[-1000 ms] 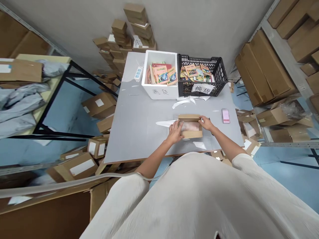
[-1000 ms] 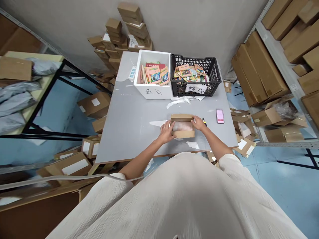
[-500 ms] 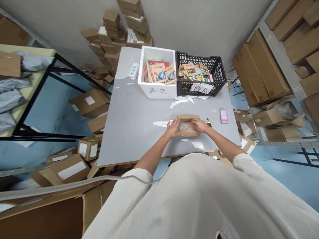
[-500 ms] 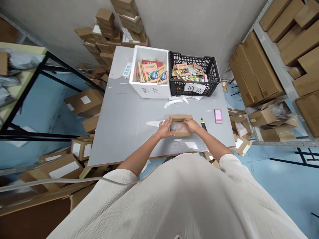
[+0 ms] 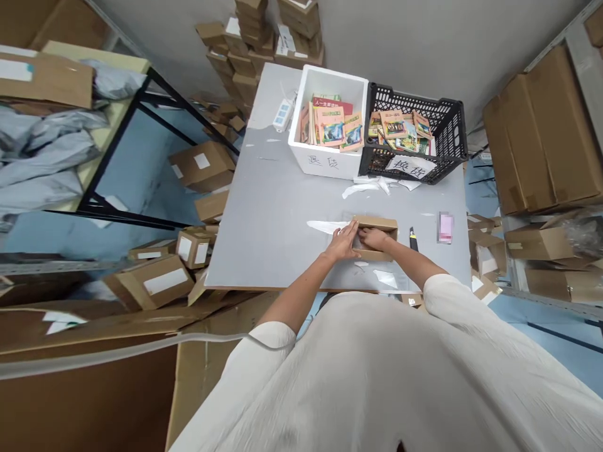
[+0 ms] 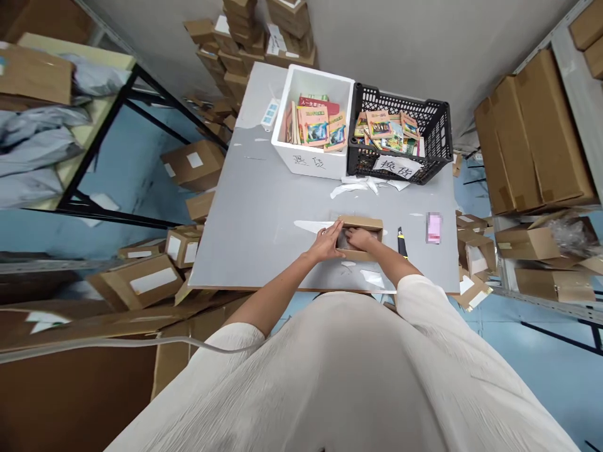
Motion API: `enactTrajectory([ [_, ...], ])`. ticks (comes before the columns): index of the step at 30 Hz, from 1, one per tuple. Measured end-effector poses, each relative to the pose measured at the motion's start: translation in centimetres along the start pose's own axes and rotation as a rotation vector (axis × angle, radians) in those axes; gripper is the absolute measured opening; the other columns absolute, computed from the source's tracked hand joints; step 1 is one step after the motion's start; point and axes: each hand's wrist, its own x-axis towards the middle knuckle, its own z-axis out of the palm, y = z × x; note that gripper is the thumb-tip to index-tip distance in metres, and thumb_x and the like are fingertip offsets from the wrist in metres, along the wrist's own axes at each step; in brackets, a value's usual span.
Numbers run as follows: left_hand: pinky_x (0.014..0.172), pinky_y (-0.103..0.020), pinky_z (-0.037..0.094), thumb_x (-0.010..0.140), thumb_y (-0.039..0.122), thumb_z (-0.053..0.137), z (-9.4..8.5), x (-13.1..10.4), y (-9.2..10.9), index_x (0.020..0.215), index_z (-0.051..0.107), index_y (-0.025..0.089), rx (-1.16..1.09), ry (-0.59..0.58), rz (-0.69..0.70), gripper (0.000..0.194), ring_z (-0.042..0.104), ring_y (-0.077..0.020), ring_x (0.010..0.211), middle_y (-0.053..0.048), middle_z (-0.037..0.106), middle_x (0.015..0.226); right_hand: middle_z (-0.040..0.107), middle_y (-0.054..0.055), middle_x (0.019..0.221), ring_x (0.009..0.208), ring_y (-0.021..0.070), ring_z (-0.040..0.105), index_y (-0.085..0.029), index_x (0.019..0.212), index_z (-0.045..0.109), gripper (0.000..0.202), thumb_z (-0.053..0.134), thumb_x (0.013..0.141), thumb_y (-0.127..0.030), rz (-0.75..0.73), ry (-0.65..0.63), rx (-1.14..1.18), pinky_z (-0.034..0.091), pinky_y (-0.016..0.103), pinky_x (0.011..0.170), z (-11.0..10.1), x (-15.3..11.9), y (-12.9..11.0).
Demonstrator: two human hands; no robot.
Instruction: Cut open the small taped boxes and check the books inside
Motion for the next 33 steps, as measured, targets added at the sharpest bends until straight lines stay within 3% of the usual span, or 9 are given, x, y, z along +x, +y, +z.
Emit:
enactTrajectory([
  [3,0.14,-0.062,0.024,0.075,0.056,0.101,0.1,0.0,-0.1,0.187,0.017,0.03,-0.016,0.015,-0.012,0.143,0.033,-0.0438,0.173,-0.019,0.019,0.192,0.084,0.012,0.106,0.115,0.0292,0.074,-0.026,0.082,0.077,0.011,0.075,0.089,-0.017,0.008,-0.155,-0.054,0.055,0.045,0.117,0.3,-0.1,0.4],
  [10,0.139,-0.061,0.027,0.078,0.055,0.1,0.1,0.0,-0.3,0.187,0.012,0.029,-0.007,0.005,-0.009,0.142,0.034,-0.0451,0.173,-0.02,0.018,0.193,0.081,0.007,0.138,0.131,0.0236,0.069,-0.025,0.113,0.078,0.023,0.065,0.095,-0.017,-0.009,-0.209,-0.104,0.053,0.039,0.119,0.1,-0.8,1.2],
  [17,0.14,-0.065,0.024,0.08,0.052,0.098,-0.1,-0.1,0.2,0.187,0.008,0.028,0.023,-0.005,-0.036,0.143,0.034,-0.0449,0.173,-0.02,0.016,0.193,0.084,0.009,0.119,0.118,0.0264,0.074,-0.025,0.088,0.075,0.013,0.073,0.088,-0.011,-0.072,-0.187,-0.123,0.056,0.039,0.111,0.5,-0.3,1.4],
  [24,0.141,-0.062,0.022,0.083,0.051,0.096,-0.9,-0.5,1.2,0.187,-0.003,0.029,0.079,-0.038,-0.072,0.145,0.03,-0.04,0.175,-0.018,0.013,0.194,0.08,0.014,0.133,0.123,0.0303,0.075,-0.018,0.116,0.077,0.024,0.069,0.095,-0.012,-0.244,-0.38,-0.595,0.06,0.041,0.108,0.7,0.5,1.6],
  [28,0.14,-0.061,0.024,0.085,0.052,0.095,-1.0,-0.5,1.3,0.187,-0.003,0.029,0.087,-0.042,-0.072,0.144,0.028,-0.0394,0.176,-0.018,0.013,0.194,0.082,0.013,0.131,0.118,0.0292,0.076,-0.02,0.112,0.079,0.026,0.073,0.089,-0.012,-0.265,-0.363,-0.598,0.059,0.04,0.107,1.2,0.4,2.5],
  [33,0.14,-0.06,0.026,0.085,0.055,0.095,-0.8,-0.4,1.3,0.187,-0.002,0.029,0.088,-0.038,-0.066,0.143,0.027,-0.0406,0.177,-0.019,0.015,0.193,0.082,0.01,0.125,0.11,0.0249,0.075,-0.023,0.106,0.079,0.024,0.073,0.085,-0.013,-0.19,-0.259,-0.429,0.06,0.038,0.102,2.5,0.4,3.5],
])
